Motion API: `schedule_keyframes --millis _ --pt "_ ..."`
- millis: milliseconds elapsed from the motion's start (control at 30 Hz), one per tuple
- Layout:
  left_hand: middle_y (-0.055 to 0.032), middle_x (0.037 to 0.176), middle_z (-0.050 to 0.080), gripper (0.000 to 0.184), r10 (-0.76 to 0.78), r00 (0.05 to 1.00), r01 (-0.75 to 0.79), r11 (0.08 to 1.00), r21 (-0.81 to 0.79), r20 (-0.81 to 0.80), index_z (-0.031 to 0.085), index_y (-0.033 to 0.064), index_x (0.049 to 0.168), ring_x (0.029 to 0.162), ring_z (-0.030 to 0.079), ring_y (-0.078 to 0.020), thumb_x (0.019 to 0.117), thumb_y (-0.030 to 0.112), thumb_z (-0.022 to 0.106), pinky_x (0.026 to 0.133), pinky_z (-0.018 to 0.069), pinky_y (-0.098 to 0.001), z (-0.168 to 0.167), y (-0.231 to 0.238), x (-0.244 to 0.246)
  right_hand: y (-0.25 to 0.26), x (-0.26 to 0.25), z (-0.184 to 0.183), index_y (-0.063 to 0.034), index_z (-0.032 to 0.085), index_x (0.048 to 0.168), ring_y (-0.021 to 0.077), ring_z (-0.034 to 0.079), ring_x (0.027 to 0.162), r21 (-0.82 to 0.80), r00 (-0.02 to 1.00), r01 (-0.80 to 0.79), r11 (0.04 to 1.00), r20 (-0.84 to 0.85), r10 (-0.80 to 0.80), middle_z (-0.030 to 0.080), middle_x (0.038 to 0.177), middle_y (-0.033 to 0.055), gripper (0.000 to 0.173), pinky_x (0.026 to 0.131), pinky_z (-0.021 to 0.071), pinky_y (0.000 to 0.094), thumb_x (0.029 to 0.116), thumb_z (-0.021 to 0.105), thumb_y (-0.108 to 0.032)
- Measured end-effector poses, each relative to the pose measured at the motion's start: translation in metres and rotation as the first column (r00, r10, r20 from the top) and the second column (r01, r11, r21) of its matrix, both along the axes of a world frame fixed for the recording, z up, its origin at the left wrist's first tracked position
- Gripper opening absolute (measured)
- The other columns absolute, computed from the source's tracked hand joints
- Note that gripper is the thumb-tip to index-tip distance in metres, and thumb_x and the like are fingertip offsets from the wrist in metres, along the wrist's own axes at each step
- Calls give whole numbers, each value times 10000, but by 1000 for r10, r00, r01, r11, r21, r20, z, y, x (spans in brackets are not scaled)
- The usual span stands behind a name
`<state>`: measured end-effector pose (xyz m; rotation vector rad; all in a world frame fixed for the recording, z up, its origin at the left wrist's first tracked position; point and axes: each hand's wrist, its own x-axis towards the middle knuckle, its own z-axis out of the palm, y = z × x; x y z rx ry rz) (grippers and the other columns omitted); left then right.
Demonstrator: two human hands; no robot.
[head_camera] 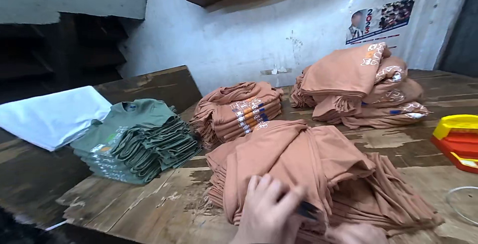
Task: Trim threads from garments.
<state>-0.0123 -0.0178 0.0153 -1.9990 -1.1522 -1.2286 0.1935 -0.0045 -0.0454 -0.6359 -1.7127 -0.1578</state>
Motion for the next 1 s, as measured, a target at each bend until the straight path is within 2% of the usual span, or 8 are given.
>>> schedule_keyframes --millis 100,167,300,400,600,767,833,1000 --pt "13 868 706 150 130 954 -131 991 -14 272 759 157 951 811 671 -93 832 133 671 736 578 -313 15 0 -24 7 3 4 -61 619 1118 207 609 1127 -213 996 59 975 -59 -73 639 1110 145 703 1010 493 346 833 699 -698" --pt "-14 886 658 182 248 832 -318 946 60 496 750 78 1024 726 589 -40 882 143 658 619 504 -198 29 -4 -27 7 -2 9 -84 653 1078 197 582 1137 -210 987 126 970 -71 -143 622 1117 134 679 1023 457 333 828 687 -715" --pt "-117 1074 690 472 171 942 -129 979 -158 288 692 99 1273 982 659 -248 867 327 771 866 543 -476 19 -23 14 4 -8 11 -168 732 904 142 594 1073 -182 976 175 967 -93 -194 645 1084 57 179 967 475 306 940 712 -342" --pt "-15 1042 700 203 94 986 -74 987 -145 135 760 266 1131 966 638 -188 936 307 723 832 472 -409 3 -22 32 6 -5 10 -145 705 883 102 574 1083 -176 971 162 971 -147 -189 619 1066 45 166 987 455 238 975 671 -279" --pt "40 993 740 151 125 992 -126 992 -22 -27 777 254 1040 867 630 -160 947 195 674 771 451 -365 -8 -14 44 5 -5 12 -165 655 908 21 561 1090 -116 984 22 993 -175 -42 587 1069 -17 214 981 455 169 1008 639 -353" --pt "20 1031 743 168 74 982 -50 989 -137 173 773 228 1089 954 677 -155 965 284 675 825 530 -404 -3 -14 25 8 6 5 -214 679 890 130 591 1070 39 992 -74 996 108 70 659 1044 -12 226 1030 420 336 946 676 -433" --pt "14 1071 723 259 57 944 11 979 -203 324 762 176 1144 1001 676 -116 962 343 686 891 570 -368 0 -8 6 12 -5 3 -282 729 1040 154 557 1131 106 984 28 994 172 -46 629 1143 -14 184 1065 380 367 926 723 -426" --pt "6 1090 687 344 -39 914 137 966 -218 404 749 147 1164 974 665 -52 894 358 778 830 600 -227 1 -9 -16 26 -4 4 -329 705 1081 133 495 1119 236 983 70 969 146 -107 589 1169 -60 137 1054 306 343 970 645 -275"
